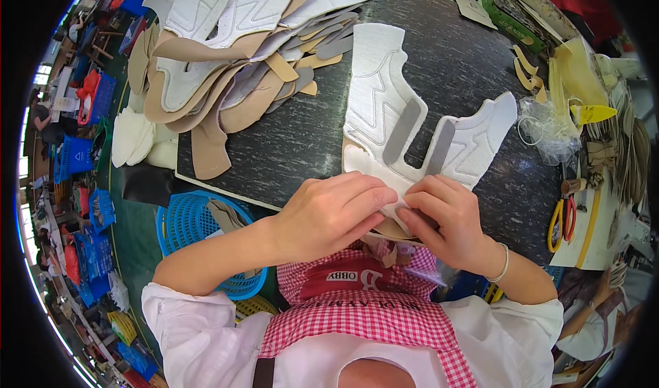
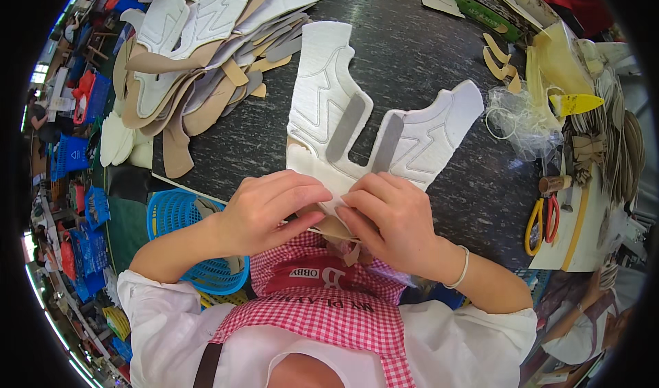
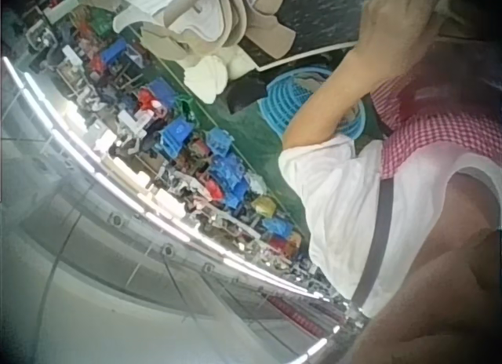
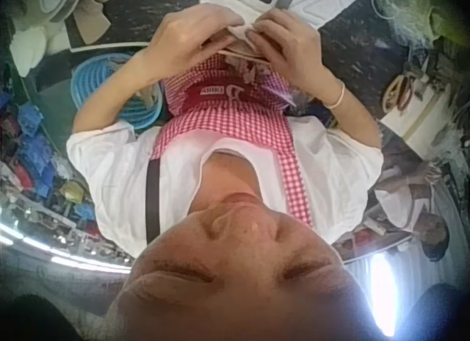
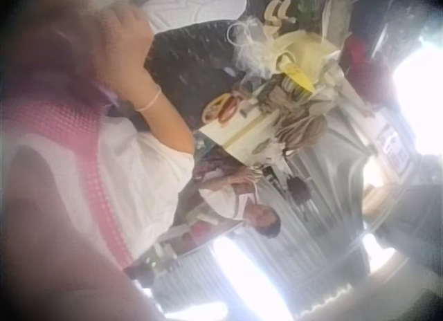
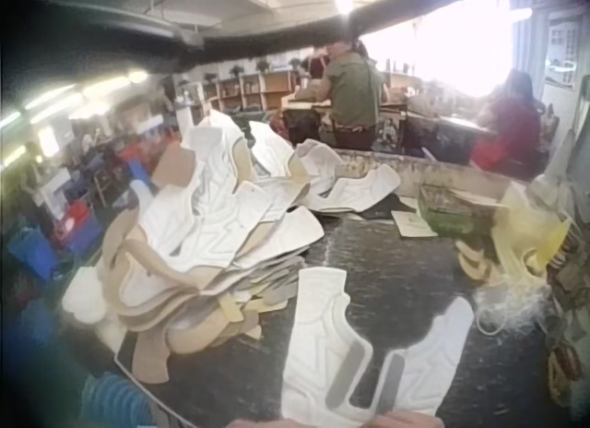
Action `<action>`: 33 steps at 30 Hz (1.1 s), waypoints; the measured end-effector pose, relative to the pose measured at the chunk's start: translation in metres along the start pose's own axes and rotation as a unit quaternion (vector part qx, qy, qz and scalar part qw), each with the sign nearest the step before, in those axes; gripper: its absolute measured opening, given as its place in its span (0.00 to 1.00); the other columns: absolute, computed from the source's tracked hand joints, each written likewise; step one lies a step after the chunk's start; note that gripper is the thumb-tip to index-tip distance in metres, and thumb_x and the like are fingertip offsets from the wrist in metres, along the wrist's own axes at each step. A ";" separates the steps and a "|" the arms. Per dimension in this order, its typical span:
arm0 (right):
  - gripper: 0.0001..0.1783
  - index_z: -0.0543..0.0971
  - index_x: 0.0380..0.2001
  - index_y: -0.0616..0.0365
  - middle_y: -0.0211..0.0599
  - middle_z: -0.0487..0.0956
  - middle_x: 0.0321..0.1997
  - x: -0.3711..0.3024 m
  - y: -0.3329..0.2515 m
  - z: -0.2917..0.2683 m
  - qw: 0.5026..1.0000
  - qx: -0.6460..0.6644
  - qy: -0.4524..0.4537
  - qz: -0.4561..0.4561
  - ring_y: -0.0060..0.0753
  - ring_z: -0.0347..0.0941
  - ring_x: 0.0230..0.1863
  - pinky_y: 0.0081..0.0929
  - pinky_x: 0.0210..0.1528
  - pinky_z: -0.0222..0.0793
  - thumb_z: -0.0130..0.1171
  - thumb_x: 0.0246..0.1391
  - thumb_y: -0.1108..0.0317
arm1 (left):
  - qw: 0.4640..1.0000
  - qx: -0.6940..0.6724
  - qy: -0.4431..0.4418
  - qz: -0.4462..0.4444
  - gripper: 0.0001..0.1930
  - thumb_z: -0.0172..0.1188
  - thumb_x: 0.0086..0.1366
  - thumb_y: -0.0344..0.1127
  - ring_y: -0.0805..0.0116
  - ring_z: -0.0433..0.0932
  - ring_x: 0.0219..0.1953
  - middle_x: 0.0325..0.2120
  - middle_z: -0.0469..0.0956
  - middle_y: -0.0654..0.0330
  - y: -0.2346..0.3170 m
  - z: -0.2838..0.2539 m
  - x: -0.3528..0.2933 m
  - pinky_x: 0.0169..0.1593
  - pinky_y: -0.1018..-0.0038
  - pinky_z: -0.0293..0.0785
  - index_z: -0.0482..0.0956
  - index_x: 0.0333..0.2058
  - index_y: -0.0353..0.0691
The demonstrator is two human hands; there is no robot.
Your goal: The person attaches reinforcement patches and toe lining inserts onto shoe upper components by hand.
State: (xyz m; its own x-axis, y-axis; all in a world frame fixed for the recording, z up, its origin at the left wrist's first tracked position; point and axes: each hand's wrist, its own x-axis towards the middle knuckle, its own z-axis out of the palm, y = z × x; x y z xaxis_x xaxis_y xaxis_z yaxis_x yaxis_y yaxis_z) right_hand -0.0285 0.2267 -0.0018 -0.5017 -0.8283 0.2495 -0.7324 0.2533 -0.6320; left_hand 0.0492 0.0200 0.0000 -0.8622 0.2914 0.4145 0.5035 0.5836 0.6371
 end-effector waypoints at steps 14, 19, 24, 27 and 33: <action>0.05 0.80 0.24 0.54 0.29 0.76 0.26 -0.001 -0.006 0.004 1.000 -0.009 0.015 0.017 0.31 0.71 0.27 0.30 0.30 0.64 0.66 0.44 0.67 | 0.984 0.127 -0.019 0.121 0.21 0.67 0.49 0.34 0.62 0.78 0.34 0.41 0.74 0.58 -0.006 -0.011 0.005 0.36 0.69 0.77 0.75 0.44 0.40; 0.19 0.82 0.37 0.51 0.23 0.74 0.36 -0.016 -0.009 0.000 0.989 -0.107 -0.019 -0.099 0.24 0.69 0.32 0.30 0.35 0.65 0.69 0.38 0.62 | 0.972 0.079 -0.175 0.137 0.24 0.64 0.52 0.35 0.62 0.74 0.52 0.53 0.72 0.59 -0.037 -0.024 -0.020 0.56 0.65 0.70 0.74 0.49 0.39; 0.25 0.80 0.45 0.52 0.22 0.68 0.31 -0.026 0.001 -0.001 0.974 -0.139 -0.041 -0.174 0.21 0.67 0.32 0.24 0.34 0.64 0.66 0.38 0.61 | 0.966 0.067 -0.225 0.110 0.24 0.63 0.54 0.37 0.65 0.66 0.62 0.60 0.67 0.61 -0.033 -0.028 -0.027 0.64 0.64 0.61 0.75 0.51 0.40; 0.27 0.79 0.48 0.52 0.23 0.62 0.25 -0.016 -0.007 0.001 0.959 -0.178 -0.115 -0.187 0.20 0.64 0.28 0.22 0.31 0.61 0.64 0.41 0.59 | 0.962 0.081 -0.226 0.129 0.22 0.62 0.56 0.38 0.64 0.65 0.62 0.59 0.68 0.61 -0.037 -0.029 -0.023 0.64 0.63 0.61 0.75 0.50 0.41; 0.24 0.79 0.48 0.48 0.23 0.61 0.23 -0.014 -0.005 -0.005 0.952 -0.188 -0.130 -0.203 0.20 0.63 0.24 0.21 0.29 0.60 0.62 0.44 0.57 | 0.965 0.128 -0.203 0.108 0.27 0.64 0.54 0.45 0.61 0.67 0.60 0.58 0.69 0.58 -0.034 -0.045 -0.016 0.64 0.55 0.59 0.74 0.51 0.44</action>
State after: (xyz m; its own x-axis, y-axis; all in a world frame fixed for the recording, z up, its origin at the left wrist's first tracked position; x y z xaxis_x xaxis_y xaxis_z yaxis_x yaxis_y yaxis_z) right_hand -0.0205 0.2396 0.0017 -0.0472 -0.9792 0.1972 -0.9791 0.0062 -0.2032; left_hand 0.0484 -0.0391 0.0007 -0.7153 0.6703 0.1978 0.6888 0.6285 0.3612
